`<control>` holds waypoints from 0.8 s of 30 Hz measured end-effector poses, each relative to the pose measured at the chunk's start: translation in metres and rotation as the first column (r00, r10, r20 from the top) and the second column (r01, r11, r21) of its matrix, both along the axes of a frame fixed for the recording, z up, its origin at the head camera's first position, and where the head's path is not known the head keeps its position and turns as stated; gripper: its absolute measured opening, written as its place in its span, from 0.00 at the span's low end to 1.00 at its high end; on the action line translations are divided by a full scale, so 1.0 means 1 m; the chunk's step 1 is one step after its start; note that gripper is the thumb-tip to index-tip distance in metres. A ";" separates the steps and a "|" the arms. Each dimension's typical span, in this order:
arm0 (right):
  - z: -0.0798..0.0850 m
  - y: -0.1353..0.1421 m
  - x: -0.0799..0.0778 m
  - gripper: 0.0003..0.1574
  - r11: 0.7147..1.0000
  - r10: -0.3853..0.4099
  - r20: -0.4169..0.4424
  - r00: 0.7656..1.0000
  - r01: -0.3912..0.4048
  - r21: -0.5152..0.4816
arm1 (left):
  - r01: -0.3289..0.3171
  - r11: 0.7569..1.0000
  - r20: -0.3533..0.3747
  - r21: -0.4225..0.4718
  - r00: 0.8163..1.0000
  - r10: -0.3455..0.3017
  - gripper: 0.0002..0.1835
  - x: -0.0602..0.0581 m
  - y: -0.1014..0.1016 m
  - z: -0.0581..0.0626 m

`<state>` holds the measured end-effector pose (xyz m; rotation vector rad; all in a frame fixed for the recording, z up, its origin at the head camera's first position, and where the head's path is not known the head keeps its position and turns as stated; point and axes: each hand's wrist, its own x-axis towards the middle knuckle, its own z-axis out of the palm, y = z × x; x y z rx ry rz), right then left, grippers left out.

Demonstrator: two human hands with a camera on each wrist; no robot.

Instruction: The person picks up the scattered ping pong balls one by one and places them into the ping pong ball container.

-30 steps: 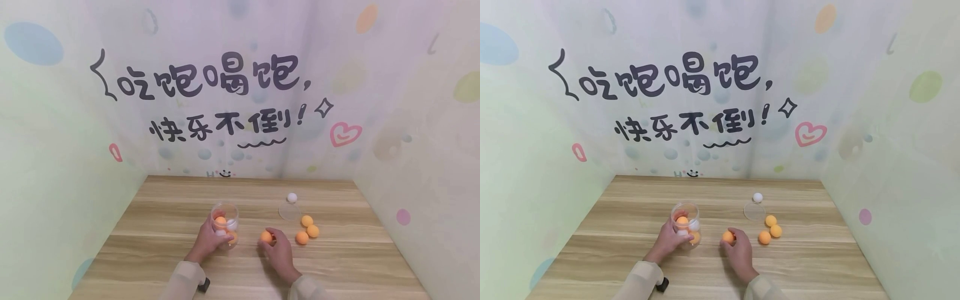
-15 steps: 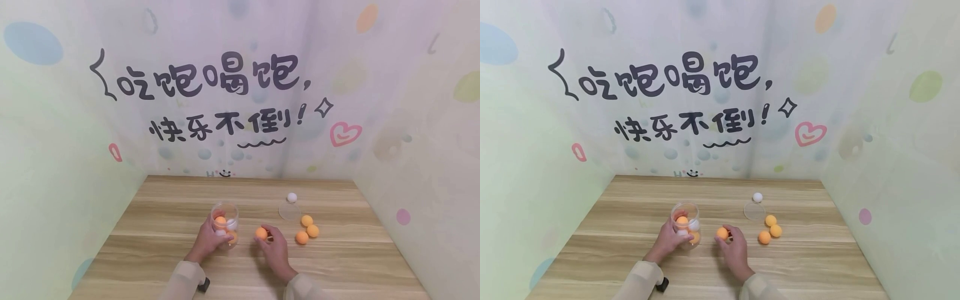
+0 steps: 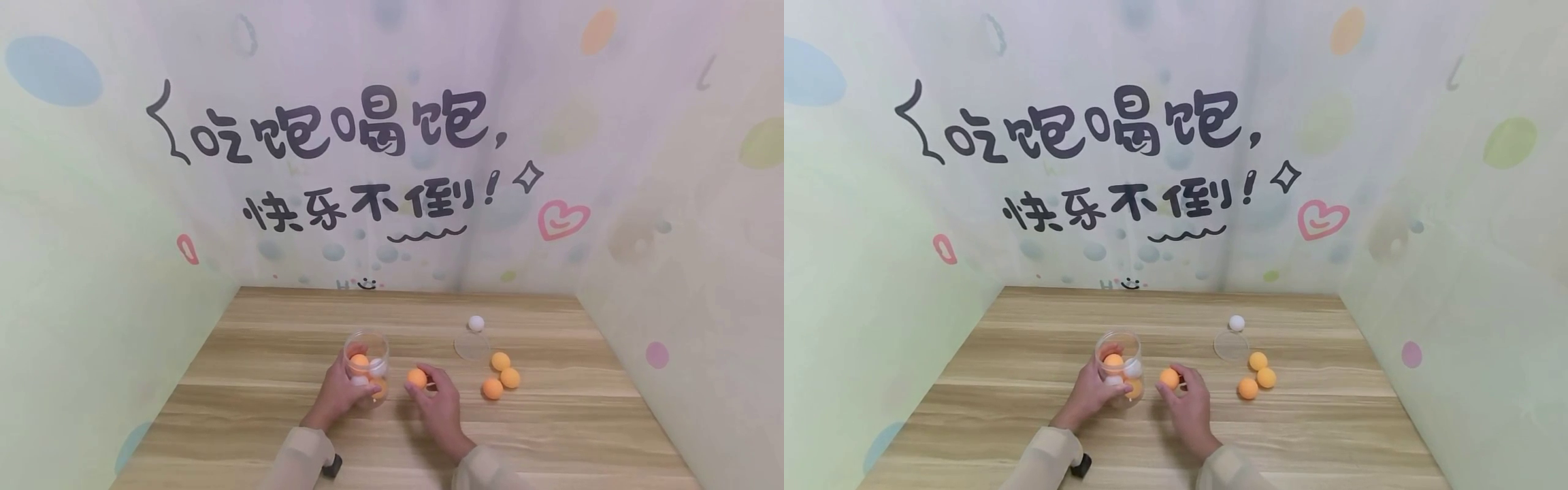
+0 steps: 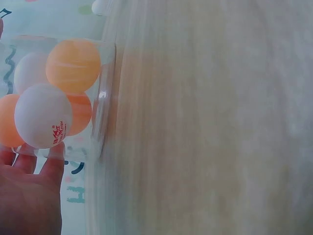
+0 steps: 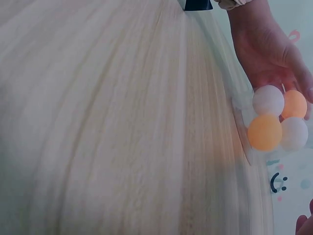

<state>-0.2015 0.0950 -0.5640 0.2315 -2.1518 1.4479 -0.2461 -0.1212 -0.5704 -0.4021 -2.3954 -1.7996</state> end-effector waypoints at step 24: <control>0.045 -0.023 0.019 0.23 0.998 0.038 -0.131 0.991 -0.045 -0.049 | 0.020 1.000 -0.025 0.016 1.000 -0.019 0.47 0.000 -0.001 0.002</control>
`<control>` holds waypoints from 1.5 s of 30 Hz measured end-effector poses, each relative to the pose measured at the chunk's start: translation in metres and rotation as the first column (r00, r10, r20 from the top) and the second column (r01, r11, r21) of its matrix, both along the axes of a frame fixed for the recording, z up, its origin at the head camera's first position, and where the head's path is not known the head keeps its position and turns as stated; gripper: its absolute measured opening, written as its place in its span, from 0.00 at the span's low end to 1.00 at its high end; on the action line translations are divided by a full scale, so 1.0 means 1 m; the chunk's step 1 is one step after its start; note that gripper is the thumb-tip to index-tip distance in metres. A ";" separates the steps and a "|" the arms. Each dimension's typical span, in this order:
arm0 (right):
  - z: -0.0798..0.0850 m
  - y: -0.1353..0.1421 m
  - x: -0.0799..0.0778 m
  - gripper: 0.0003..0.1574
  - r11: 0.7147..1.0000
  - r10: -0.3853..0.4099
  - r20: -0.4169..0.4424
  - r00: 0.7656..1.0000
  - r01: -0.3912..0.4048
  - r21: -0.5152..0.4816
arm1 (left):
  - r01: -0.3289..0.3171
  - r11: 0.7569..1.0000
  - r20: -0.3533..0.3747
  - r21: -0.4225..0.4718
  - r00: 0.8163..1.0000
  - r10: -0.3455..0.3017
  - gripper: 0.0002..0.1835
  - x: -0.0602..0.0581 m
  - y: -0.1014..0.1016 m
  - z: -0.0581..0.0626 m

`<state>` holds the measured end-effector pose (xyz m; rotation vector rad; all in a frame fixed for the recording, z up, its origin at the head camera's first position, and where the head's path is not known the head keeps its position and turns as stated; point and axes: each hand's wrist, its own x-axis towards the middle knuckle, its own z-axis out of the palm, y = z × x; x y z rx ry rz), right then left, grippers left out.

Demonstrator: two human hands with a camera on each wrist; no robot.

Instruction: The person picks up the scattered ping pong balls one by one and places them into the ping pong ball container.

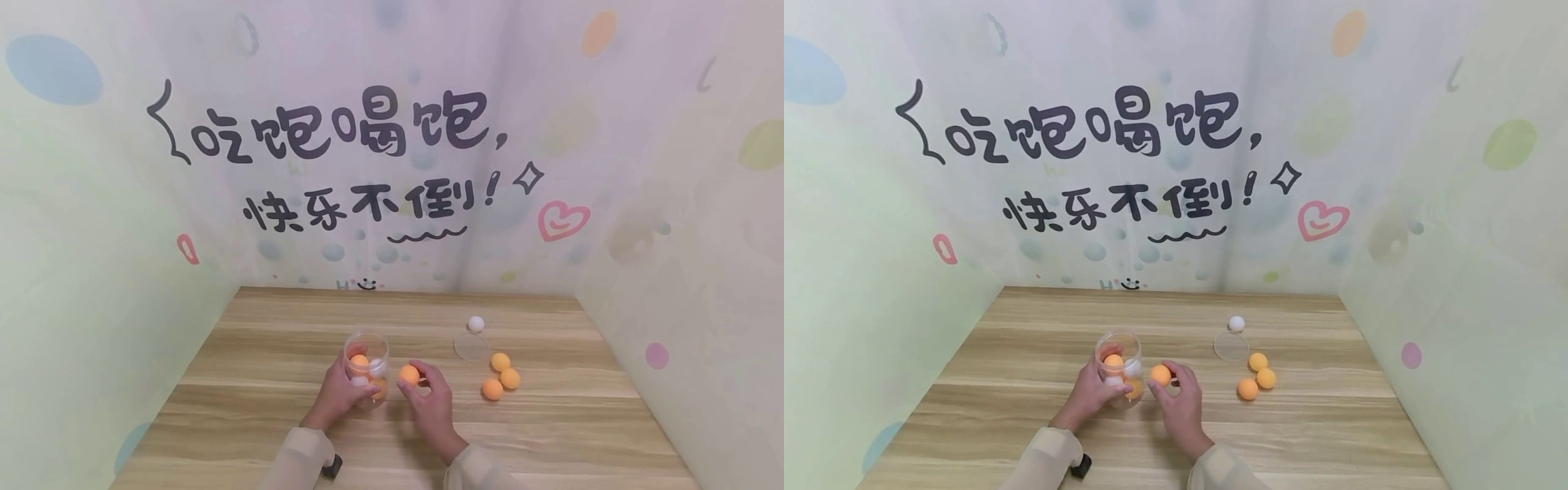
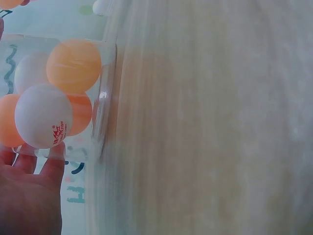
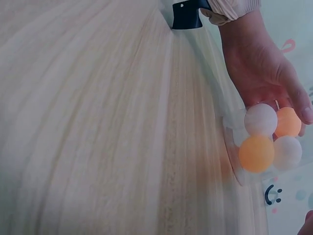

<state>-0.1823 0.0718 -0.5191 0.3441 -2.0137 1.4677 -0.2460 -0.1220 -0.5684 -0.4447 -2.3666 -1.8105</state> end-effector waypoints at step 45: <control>0.029 -0.029 0.000 0.24 0.991 0.039 -0.005 0.999 -0.039 -0.125 | -0.029 0.999 0.044 -0.038 0.999 0.031 0.45 0.002 0.002 0.002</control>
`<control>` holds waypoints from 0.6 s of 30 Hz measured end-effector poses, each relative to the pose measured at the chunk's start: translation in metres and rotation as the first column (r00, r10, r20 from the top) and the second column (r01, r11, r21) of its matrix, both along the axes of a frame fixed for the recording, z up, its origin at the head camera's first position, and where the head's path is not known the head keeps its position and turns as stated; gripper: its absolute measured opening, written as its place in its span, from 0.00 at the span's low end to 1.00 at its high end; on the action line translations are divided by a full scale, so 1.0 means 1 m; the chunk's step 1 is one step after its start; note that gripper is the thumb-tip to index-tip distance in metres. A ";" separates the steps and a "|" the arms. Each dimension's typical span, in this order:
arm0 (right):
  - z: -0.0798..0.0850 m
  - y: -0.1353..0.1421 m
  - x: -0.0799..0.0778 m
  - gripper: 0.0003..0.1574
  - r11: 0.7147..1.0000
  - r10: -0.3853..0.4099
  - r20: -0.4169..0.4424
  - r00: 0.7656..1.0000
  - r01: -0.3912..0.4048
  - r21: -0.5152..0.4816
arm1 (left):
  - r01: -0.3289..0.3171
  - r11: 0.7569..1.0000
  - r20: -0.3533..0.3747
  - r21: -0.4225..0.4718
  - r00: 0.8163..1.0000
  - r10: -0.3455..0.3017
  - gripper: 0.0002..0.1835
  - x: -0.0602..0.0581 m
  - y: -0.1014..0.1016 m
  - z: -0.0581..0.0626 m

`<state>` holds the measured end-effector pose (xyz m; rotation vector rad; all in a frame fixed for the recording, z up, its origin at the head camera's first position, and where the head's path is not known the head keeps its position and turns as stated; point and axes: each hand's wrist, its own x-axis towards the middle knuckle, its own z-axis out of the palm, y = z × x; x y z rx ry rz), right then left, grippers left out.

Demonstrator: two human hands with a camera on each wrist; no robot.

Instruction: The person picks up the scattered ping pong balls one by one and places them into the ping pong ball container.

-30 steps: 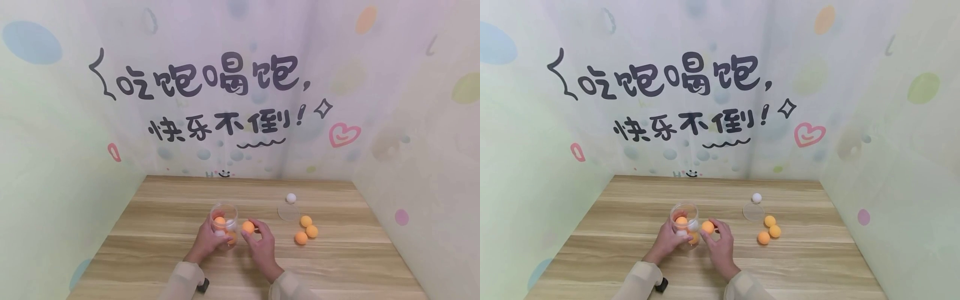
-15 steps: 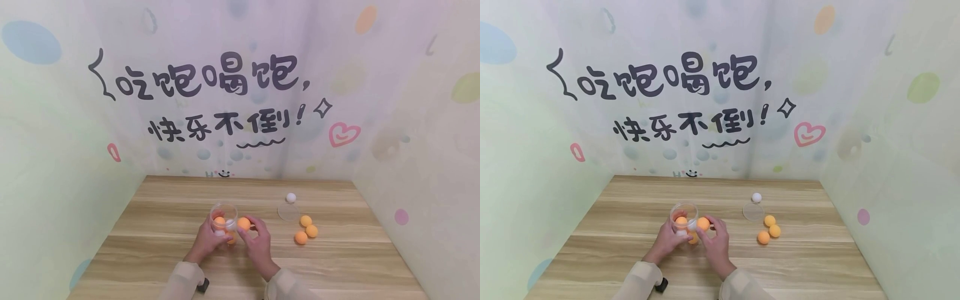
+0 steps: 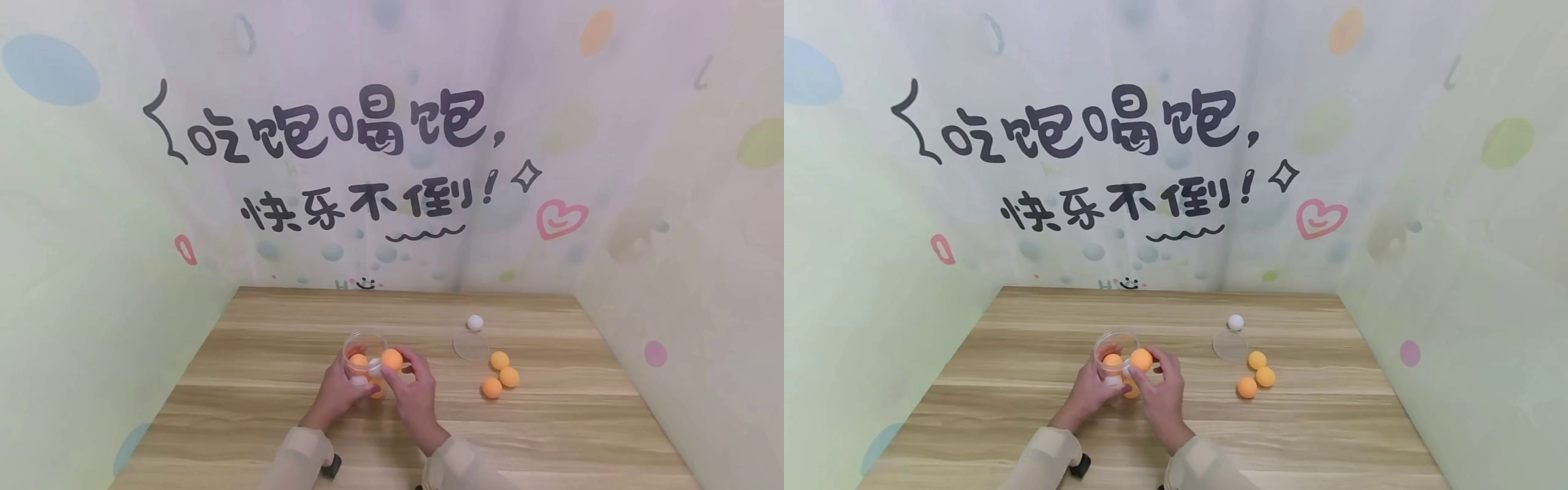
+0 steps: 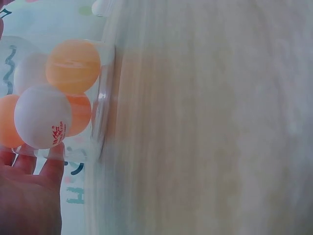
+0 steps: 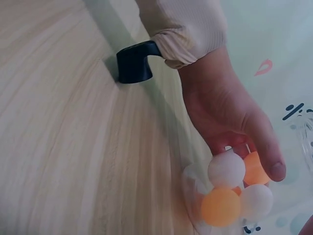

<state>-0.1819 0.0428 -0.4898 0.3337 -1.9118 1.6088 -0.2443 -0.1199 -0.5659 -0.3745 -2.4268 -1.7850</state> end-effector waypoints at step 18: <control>0.004 -0.010 -0.010 0.25 0.998 0.058 0.083 0.995 -0.058 -0.004 | -0.013 1.000 0.029 0.005 0.999 0.012 0.45 -0.001 -0.001 -0.002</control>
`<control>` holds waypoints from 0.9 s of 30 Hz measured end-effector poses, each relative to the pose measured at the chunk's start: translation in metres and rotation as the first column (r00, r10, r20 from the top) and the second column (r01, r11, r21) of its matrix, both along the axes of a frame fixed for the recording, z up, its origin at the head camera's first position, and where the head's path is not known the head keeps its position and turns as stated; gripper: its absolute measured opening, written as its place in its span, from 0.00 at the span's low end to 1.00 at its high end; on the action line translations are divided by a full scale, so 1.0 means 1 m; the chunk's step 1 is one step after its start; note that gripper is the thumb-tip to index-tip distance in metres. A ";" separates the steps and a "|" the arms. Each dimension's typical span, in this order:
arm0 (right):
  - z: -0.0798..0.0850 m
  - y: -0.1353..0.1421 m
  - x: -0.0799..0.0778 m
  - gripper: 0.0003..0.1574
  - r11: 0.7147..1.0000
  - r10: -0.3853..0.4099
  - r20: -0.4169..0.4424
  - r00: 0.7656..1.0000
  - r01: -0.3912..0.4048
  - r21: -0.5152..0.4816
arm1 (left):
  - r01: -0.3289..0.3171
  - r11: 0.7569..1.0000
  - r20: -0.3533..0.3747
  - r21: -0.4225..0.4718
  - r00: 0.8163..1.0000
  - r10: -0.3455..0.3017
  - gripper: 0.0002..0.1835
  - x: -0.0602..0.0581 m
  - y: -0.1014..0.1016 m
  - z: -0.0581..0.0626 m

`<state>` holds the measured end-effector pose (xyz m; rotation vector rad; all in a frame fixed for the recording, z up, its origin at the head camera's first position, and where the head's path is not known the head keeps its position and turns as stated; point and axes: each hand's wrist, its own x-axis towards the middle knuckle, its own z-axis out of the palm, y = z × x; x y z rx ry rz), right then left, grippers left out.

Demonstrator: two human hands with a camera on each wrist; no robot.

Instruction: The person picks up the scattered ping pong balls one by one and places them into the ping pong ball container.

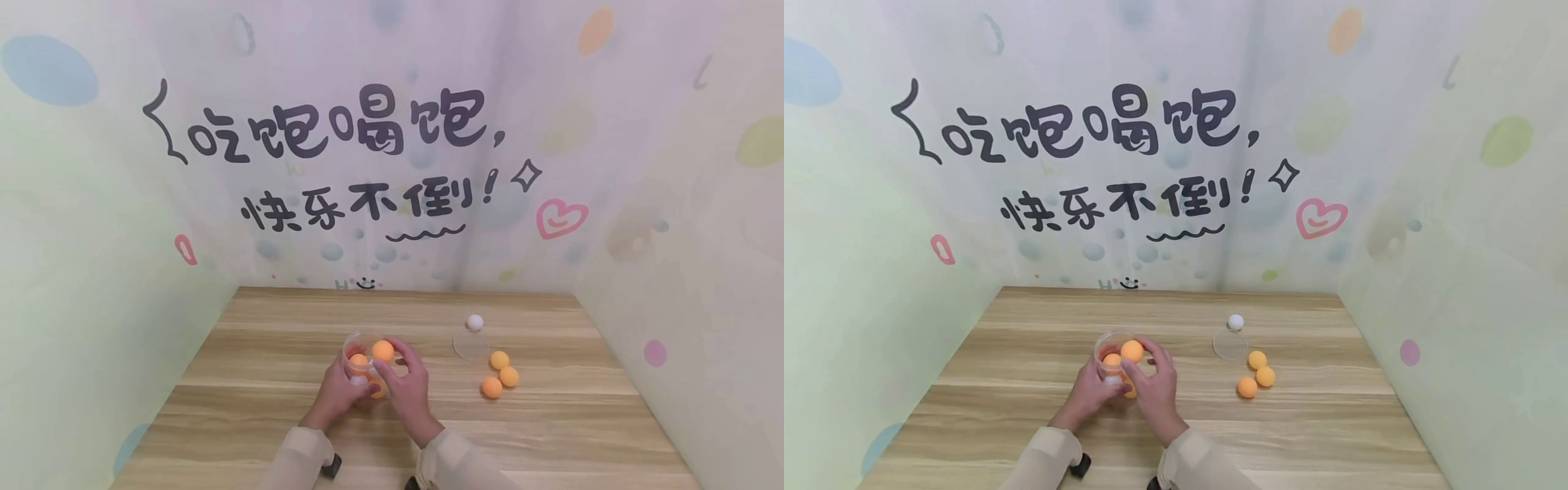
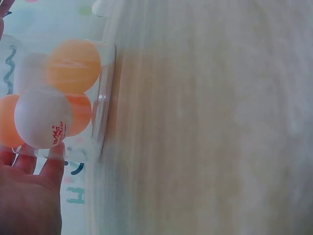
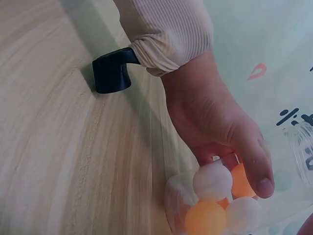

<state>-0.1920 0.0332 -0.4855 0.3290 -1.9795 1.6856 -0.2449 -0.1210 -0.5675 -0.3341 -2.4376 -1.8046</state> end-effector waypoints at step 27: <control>-0.017 0.007 -0.033 0.25 0.981 0.138 0.151 0.979 -0.157 0.117 | 0.045 0.998 -0.053 0.037 0.998 -0.043 0.44 -0.001 -0.002 -0.001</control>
